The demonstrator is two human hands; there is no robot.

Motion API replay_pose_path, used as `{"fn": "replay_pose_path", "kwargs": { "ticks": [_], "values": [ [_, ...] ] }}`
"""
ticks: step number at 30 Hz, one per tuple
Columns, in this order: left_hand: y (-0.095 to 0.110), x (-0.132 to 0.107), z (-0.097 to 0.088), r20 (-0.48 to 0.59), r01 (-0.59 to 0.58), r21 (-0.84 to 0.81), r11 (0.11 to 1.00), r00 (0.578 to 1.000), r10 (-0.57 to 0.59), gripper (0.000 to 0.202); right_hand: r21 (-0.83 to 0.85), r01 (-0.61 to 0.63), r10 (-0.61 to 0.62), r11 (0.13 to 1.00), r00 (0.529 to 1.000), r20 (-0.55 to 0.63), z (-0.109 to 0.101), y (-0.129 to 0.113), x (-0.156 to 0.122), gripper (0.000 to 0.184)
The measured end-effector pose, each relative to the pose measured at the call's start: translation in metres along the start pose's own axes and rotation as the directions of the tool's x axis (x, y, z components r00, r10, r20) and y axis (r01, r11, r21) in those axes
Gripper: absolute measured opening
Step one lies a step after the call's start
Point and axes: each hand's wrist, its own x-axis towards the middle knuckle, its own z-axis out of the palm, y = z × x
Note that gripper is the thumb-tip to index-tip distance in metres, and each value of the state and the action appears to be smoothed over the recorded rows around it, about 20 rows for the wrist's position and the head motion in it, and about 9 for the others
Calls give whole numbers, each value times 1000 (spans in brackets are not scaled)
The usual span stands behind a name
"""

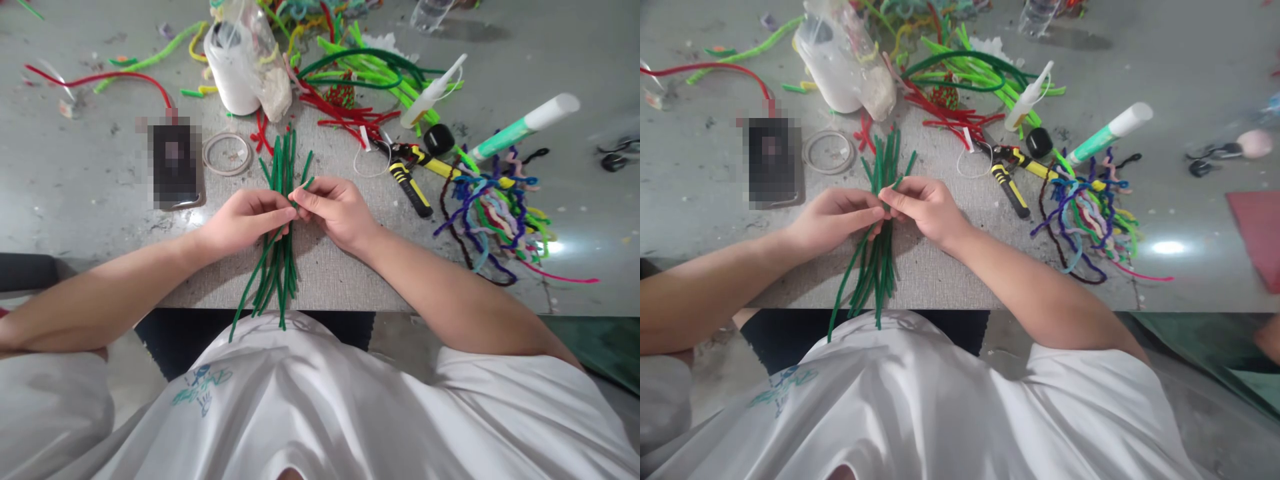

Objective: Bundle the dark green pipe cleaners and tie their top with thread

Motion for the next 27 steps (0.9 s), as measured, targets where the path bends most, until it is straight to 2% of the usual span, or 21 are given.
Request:
{"fn": "replay_pose_path", "kwargs": {
  "ticks": [7, 11, 18, 27],
  "values": [
    [-1, -1, 0, -5, -19, 1, 1000, 1000, 19, 29, -30, 7, -7, 1000, 1000, 14, -1, 1, 1, 63],
    [-1, -1, 0, -1, -7, -5, 1000, 1000, 7, 31, 12, -18, 18, 1000, 1000, 22, -2, 0, 1, 66],
    [-2, -1, -1, -7, -5, 0, 1000, 1000, 5, 30, 70, -25, 24, 997, 999, 24, -2, -1, 0, 59],
    [1, -5, 0, -26, -66, 47, 997, 997, 68, 36, 20, -53, 52, 998, 995, 81, -5, 0, 0, 57]
  ]
}}
